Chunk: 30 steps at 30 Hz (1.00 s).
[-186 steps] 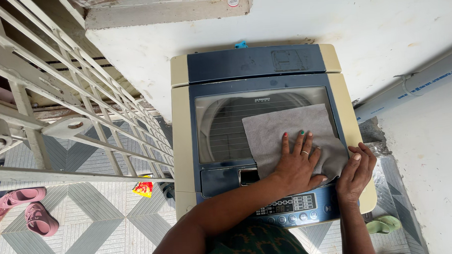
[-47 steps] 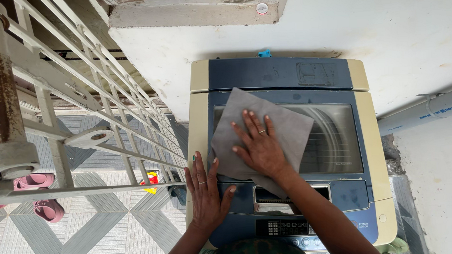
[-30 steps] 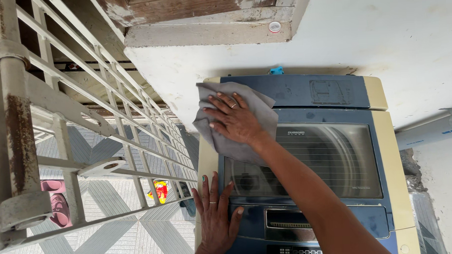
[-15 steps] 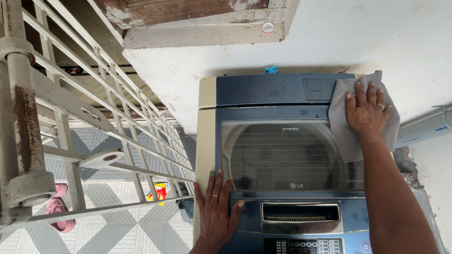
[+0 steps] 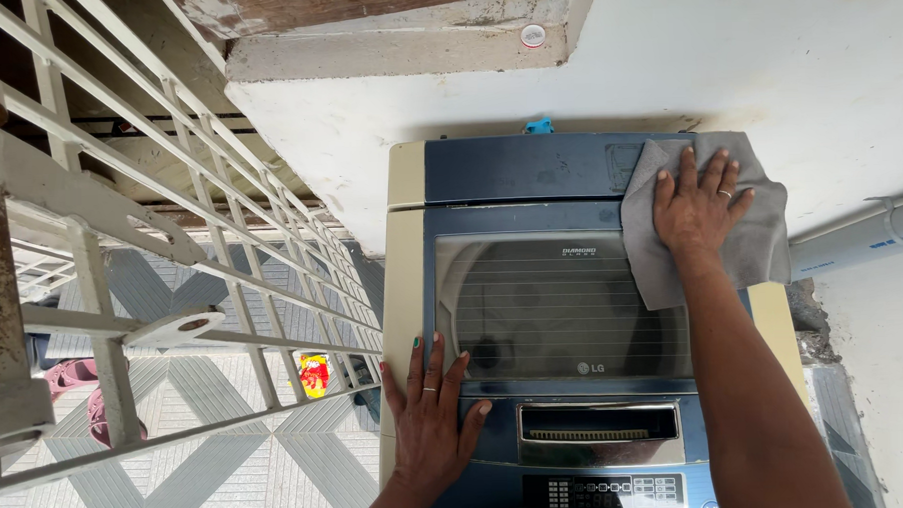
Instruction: The person wipes the exterior and interior surfaces of a washing machine with a cloth and removes a small component from inside.
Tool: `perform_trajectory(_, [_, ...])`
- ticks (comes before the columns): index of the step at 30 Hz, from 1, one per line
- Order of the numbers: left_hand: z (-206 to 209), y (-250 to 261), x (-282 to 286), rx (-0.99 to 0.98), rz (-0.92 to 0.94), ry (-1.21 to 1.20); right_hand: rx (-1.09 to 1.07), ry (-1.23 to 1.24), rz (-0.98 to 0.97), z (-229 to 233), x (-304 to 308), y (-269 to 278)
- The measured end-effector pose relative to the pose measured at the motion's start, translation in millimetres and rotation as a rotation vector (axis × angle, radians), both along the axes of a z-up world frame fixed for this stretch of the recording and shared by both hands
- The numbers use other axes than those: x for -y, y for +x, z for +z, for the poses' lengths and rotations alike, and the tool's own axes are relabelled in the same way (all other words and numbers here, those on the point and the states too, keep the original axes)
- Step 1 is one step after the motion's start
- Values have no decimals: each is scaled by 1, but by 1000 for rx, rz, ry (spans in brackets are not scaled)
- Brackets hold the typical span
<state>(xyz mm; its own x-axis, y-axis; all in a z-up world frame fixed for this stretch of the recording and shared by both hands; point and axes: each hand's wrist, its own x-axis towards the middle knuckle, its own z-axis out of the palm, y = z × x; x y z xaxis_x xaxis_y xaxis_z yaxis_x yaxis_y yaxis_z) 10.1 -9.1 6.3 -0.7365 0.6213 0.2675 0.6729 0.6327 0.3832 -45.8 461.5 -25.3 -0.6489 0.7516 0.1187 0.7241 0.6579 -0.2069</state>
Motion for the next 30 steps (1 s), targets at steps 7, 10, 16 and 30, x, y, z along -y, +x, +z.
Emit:
perform_trajectory(7, [4, -1, 0, 46, 3, 97, -4, 65, 377, 10, 88, -84])
perform_trajectory(10, [5, -1, 3, 77, 1, 155, -29, 71, 586, 14, 157, -115])
perform_trajectory(16, [6, -5, 4, 92, -7, 130, -58, 140, 990, 15, 289, -122])
perform_trajectory(30, [3, 0, 6, 118, 13, 137, 40, -23, 386, 12, 54, -91])
